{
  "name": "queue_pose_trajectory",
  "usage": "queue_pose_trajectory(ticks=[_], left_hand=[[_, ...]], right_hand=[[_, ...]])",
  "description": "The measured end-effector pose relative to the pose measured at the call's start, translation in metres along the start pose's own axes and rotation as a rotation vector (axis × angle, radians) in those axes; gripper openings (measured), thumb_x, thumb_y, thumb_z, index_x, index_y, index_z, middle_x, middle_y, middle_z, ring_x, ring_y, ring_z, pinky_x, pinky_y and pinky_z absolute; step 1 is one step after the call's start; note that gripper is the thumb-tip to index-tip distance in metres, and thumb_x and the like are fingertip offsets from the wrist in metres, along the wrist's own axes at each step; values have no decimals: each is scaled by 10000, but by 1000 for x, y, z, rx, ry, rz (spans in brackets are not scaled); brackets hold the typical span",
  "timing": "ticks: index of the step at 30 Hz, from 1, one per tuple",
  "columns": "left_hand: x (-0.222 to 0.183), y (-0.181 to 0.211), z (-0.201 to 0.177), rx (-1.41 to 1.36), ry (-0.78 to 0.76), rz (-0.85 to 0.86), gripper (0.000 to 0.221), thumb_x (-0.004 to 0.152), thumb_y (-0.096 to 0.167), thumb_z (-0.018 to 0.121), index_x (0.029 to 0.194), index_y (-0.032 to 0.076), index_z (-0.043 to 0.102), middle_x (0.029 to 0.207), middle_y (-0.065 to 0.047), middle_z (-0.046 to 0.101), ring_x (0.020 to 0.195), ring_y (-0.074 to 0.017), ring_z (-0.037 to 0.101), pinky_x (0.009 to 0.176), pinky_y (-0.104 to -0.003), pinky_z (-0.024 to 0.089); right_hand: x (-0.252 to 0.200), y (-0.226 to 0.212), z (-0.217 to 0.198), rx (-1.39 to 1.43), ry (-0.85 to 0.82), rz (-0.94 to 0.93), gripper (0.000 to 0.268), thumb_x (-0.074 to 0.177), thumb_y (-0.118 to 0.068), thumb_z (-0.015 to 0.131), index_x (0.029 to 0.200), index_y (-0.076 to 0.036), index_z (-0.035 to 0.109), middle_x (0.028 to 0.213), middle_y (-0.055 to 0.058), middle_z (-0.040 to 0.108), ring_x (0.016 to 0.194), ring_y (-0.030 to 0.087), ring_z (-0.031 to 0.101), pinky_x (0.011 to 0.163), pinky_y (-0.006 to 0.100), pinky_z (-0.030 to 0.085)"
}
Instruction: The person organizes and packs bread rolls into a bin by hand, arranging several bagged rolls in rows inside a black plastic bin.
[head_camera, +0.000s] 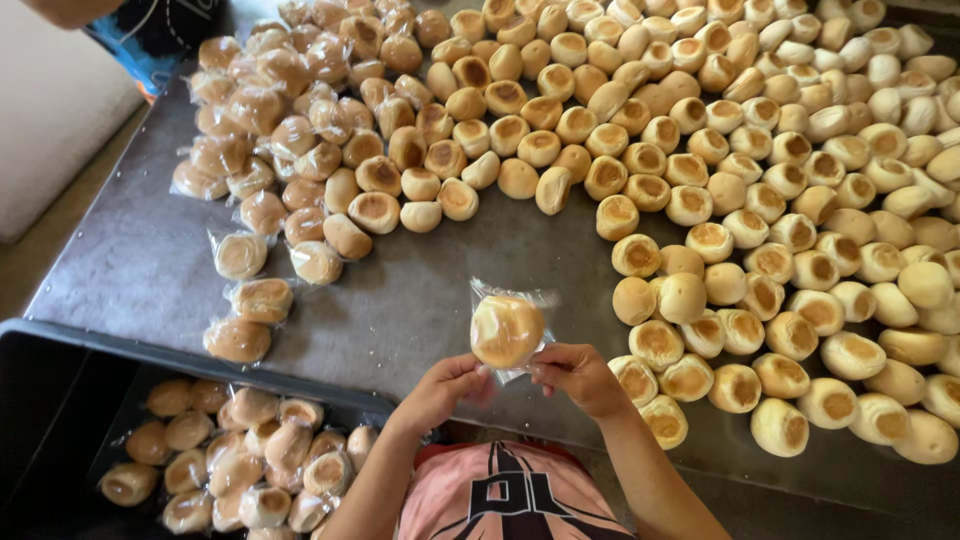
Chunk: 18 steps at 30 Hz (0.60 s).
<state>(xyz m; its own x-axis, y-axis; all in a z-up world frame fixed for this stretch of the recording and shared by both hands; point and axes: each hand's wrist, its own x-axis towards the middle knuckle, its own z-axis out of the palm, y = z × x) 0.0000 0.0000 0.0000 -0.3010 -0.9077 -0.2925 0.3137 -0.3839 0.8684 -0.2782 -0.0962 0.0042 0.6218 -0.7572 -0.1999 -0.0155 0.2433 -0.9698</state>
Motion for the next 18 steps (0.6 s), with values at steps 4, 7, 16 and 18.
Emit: queue_pose_trajectory(ticks=[4,7,16,18], left_hand=[[-2,20,25,-137,-42,349,212,923,183,625,795,17,658,1123,-57,727,1053,-163,630,985,-301,439],[7,23,47,-358,-34,347,215,923,169,637,766,26,667,969,-92,762,995,-165,699,950,-297,530],[8,11,69,94,308,107,140,853,38,775,981,-18,763,904,-61,768,827,-124,715,773,-275,584],[8,1,81,489,341,127,277,833,26,749,1102,2,806,878,-62,788,811,-131,746,741,-292,592]], right_hand=[[-8,-17,20,357,-286,71,239,874,-64,730,1083,39,784,1006,90,751,857,147,658,759,296,531],[-4,-25,21,324,-232,87,194,977,-106,703,1026,71,762,997,75,720,924,132,645,859,287,516],[-20,-77,19,19,-393,5,53,909,-17,734,917,29,709,1002,27,671,931,121,620,841,291,507],[-20,-83,28,-427,-391,-161,53,898,-58,734,902,-5,732,934,77,705,870,157,647,783,305,517]])
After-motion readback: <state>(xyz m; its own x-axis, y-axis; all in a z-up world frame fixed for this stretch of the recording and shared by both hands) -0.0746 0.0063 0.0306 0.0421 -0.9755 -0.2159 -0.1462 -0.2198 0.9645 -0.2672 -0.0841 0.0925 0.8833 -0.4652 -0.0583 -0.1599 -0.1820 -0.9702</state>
